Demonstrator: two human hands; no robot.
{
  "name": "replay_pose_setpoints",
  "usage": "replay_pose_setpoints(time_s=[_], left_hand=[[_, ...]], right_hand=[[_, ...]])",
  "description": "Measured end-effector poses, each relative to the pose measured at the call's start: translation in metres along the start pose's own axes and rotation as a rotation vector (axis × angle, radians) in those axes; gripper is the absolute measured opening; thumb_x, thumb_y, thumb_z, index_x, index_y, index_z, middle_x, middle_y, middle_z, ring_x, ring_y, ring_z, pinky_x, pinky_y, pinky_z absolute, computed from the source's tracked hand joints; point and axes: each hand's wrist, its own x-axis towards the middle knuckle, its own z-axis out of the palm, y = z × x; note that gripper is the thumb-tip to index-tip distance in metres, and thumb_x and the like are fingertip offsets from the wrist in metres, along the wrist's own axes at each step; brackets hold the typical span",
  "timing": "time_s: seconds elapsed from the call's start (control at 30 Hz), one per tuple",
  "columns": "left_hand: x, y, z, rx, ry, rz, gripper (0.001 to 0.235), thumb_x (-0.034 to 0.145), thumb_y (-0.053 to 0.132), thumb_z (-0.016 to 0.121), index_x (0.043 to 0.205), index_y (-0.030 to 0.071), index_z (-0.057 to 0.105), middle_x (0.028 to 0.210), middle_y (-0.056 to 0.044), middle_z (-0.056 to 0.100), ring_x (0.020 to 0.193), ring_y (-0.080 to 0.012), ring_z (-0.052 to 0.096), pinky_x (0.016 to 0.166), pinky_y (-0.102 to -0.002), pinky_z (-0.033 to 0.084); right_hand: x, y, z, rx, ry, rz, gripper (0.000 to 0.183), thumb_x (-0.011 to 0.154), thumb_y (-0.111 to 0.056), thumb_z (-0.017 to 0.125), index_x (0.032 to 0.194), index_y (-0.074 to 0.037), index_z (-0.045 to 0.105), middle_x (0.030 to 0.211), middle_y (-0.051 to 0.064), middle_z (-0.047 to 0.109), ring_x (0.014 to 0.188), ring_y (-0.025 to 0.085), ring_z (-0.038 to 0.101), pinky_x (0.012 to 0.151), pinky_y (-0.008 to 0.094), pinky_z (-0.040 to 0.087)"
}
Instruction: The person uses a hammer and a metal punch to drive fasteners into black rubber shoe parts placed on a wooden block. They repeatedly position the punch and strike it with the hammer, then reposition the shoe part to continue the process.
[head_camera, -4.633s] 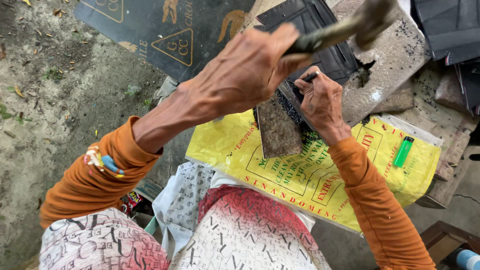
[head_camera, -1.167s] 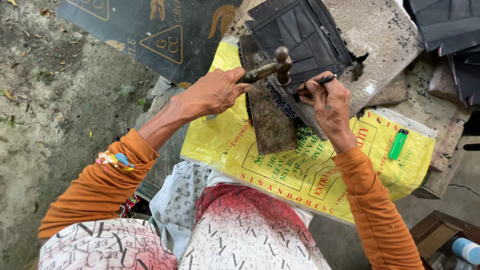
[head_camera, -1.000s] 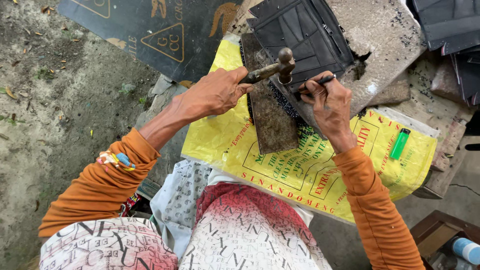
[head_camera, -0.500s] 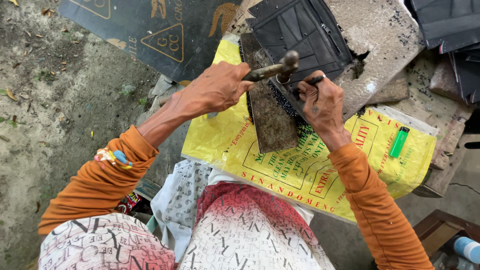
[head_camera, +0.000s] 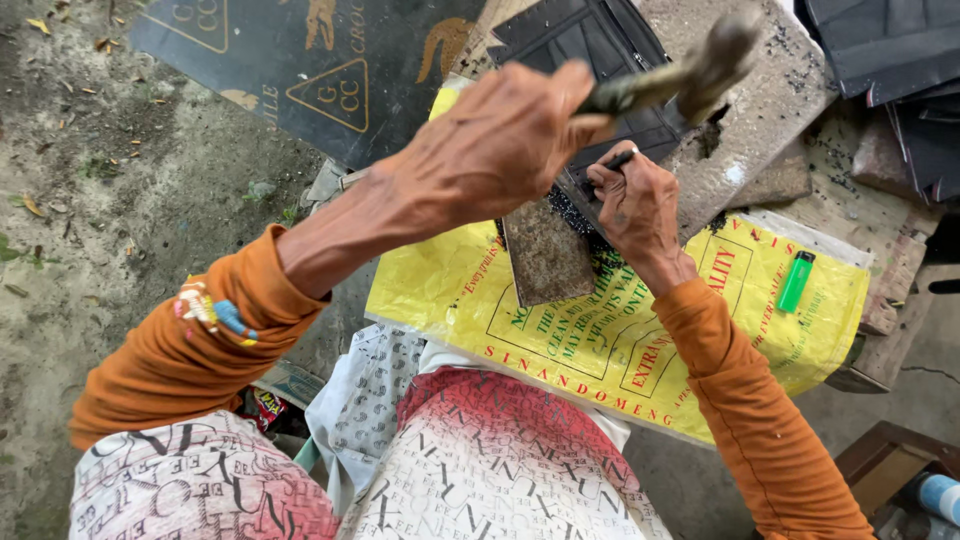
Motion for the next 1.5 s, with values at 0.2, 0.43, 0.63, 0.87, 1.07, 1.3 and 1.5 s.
replay_pose_setpoints(time_s=[0.2,0.43,0.63,0.87,1.07,1.3,1.5], left_hand=[[0.006,0.021,-0.006,-0.216,0.354,0.318,0.028,0.12,0.027,0.047,0.113,0.001,0.054,0.086,-0.014,0.061,0.068,-0.0221,0.059,0.062,-0.037,0.048],[-0.024,-0.003,-0.006,0.087,-0.388,-0.332,0.037,0.109,0.04,0.051,0.098,0.005,0.055,0.059,-0.008,0.053,0.046,-0.0221,0.048,0.044,-0.039,0.041],[-0.085,-0.077,0.013,0.162,-0.005,-0.384,0.028,0.109,0.03,0.06,0.097,0.005,0.061,0.067,-0.005,0.059,0.049,-0.0171,0.045,0.042,-0.035,0.039],[-0.128,-0.178,0.029,0.457,0.371,-0.498,0.029,0.096,0.021,0.082,0.114,0.004,0.069,0.097,-0.011,0.065,0.078,-0.022,0.059,0.067,-0.038,0.049],[-0.102,-0.168,0.032,0.608,0.494,-0.334,0.037,0.088,0.006,0.083,0.121,0.002,0.065,0.11,-0.014,0.063,0.101,-0.0269,0.06,0.085,-0.037,0.052],[-0.056,-0.085,0.114,-0.68,0.249,-0.565,0.041,0.1,0.01,0.064,0.137,-0.003,0.052,0.128,-0.015,0.065,0.116,-0.0234,0.064,0.102,-0.037,0.056],[0.011,-0.13,0.136,-0.632,0.135,-0.517,0.044,0.1,0.006,0.059,0.142,-0.003,0.048,0.14,-0.02,0.058,0.125,-0.0268,0.063,0.107,-0.037,0.05]], right_hand=[[-0.004,0.014,0.002,-0.223,0.01,-0.143,0.011,0.113,-0.008,0.056,0.105,-0.002,0.058,0.086,0.012,0.064,0.079,0.024,0.065,0.069,0.037,0.054],[-0.007,0.029,0.006,-0.223,-0.092,-0.056,0.013,0.111,-0.014,0.061,0.101,-0.007,0.057,0.083,0.007,0.066,0.067,0.017,0.063,0.055,0.032,0.053],[-0.005,0.03,0.001,0.385,0.113,0.377,0.03,0.112,-0.031,0.052,0.096,-0.006,0.053,0.084,0.005,0.069,0.072,0.013,0.074,0.058,0.026,0.066],[-0.008,0.007,-0.001,0.006,0.117,0.112,0.037,0.116,-0.032,0.041,0.112,0.0,0.06,0.105,0.015,0.071,0.085,0.026,0.066,0.075,0.039,0.058],[-0.011,-0.025,-0.005,0.46,-0.528,-0.018,0.035,0.108,-0.029,0.045,0.11,-0.003,0.068,0.111,0.015,0.078,0.077,0.023,0.067,0.065,0.03,0.054],[0.043,0.064,-0.047,-0.158,0.117,0.123,0.031,0.12,-0.026,0.056,0.125,0.002,0.069,0.102,0.014,0.069,0.09,0.023,0.064,0.079,0.037,0.049],[-0.028,0.062,-0.064,0.033,0.055,0.52,0.034,0.113,-0.027,0.055,0.109,0.004,0.066,0.095,0.014,0.07,0.078,0.022,0.07,0.067,0.031,0.054]])
